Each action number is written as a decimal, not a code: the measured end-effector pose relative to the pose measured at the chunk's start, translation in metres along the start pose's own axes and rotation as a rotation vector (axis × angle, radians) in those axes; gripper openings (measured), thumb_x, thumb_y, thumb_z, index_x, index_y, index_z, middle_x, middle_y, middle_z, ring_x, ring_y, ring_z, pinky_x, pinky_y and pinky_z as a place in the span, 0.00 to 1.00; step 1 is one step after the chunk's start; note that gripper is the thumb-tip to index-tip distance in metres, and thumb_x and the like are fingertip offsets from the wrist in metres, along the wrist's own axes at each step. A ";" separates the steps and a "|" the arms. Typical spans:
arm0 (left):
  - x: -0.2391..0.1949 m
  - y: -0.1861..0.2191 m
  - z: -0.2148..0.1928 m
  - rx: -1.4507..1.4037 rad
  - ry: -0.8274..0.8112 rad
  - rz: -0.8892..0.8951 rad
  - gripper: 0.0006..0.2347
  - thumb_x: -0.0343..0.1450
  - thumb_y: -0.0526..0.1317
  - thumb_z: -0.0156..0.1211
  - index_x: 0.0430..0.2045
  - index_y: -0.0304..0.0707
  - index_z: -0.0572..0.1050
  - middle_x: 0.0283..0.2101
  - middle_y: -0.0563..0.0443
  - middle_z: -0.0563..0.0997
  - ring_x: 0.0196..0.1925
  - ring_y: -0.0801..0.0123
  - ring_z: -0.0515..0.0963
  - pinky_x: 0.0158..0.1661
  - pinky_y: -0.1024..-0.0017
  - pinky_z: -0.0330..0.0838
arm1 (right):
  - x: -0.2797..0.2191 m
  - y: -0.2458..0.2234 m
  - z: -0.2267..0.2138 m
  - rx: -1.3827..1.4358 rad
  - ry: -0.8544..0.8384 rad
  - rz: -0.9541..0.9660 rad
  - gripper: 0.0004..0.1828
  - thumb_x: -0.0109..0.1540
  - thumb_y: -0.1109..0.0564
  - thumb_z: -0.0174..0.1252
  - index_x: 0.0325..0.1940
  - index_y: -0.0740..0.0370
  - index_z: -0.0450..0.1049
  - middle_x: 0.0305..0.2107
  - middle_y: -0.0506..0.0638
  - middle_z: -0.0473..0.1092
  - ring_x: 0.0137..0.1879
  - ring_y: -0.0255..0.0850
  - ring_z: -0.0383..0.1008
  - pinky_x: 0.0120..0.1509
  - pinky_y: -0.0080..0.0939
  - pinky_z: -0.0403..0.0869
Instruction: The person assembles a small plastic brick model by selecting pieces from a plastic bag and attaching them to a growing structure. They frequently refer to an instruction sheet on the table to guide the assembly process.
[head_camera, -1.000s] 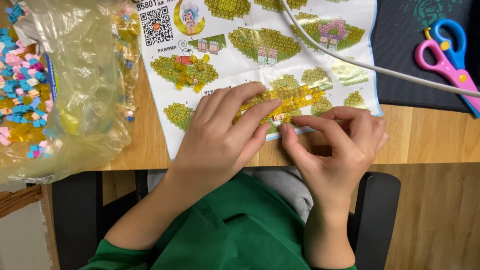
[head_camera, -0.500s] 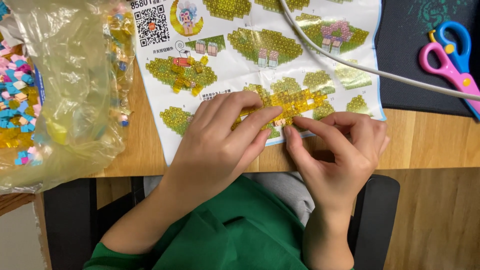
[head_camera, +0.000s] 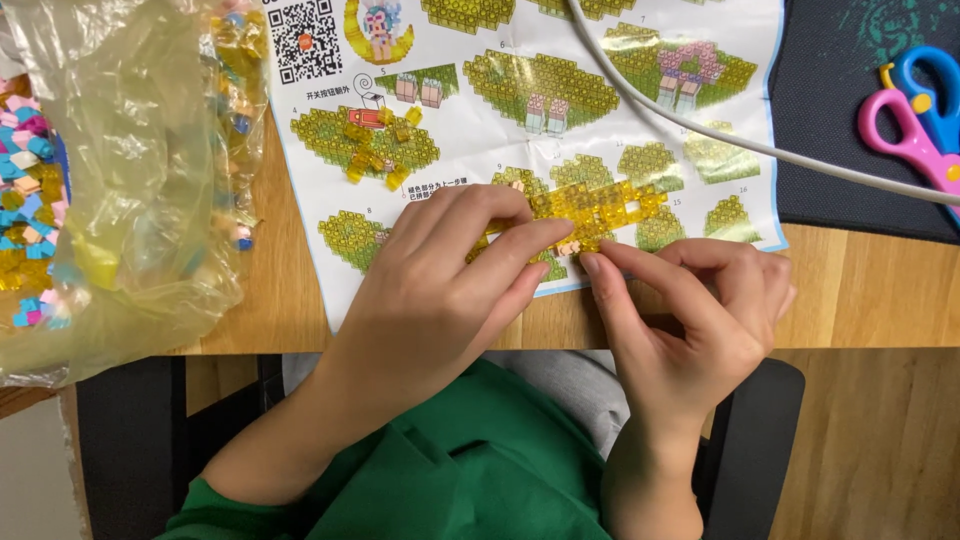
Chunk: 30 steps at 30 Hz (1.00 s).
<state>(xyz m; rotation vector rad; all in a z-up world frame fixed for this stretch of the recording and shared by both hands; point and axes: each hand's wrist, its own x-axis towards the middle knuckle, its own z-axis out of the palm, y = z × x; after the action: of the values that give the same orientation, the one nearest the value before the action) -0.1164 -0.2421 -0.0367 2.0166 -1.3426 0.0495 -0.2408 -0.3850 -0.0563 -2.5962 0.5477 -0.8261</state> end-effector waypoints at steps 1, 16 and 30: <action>-0.001 0.000 0.000 -0.003 0.001 0.000 0.09 0.71 0.30 0.63 0.44 0.33 0.75 0.41 0.46 0.71 0.41 0.55 0.72 0.41 0.62 0.67 | 0.000 -0.001 0.000 -0.002 -0.001 0.000 0.08 0.60 0.57 0.75 0.40 0.57 0.82 0.32 0.49 0.65 0.41 0.45 0.61 0.54 0.47 0.57; -0.003 -0.003 0.001 -0.058 0.030 -0.001 0.08 0.70 0.28 0.65 0.40 0.33 0.76 0.41 0.44 0.71 0.40 0.54 0.72 0.42 0.62 0.68 | -0.001 -0.001 0.003 0.030 0.005 0.014 0.08 0.61 0.58 0.75 0.41 0.59 0.82 0.33 0.50 0.65 0.43 0.45 0.60 0.55 0.45 0.58; -0.002 -0.002 0.001 -0.006 0.017 -0.004 0.15 0.67 0.27 0.67 0.45 0.40 0.76 0.40 0.47 0.70 0.40 0.57 0.72 0.43 0.63 0.70 | 0.001 -0.003 0.002 0.019 -0.031 0.021 0.08 0.61 0.58 0.75 0.40 0.59 0.82 0.32 0.50 0.64 0.43 0.45 0.60 0.56 0.45 0.57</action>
<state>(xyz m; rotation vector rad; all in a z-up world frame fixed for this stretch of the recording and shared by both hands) -0.1154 -0.2407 -0.0391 2.0098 -1.3270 0.0604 -0.2386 -0.3827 -0.0561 -2.5774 0.5552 -0.7787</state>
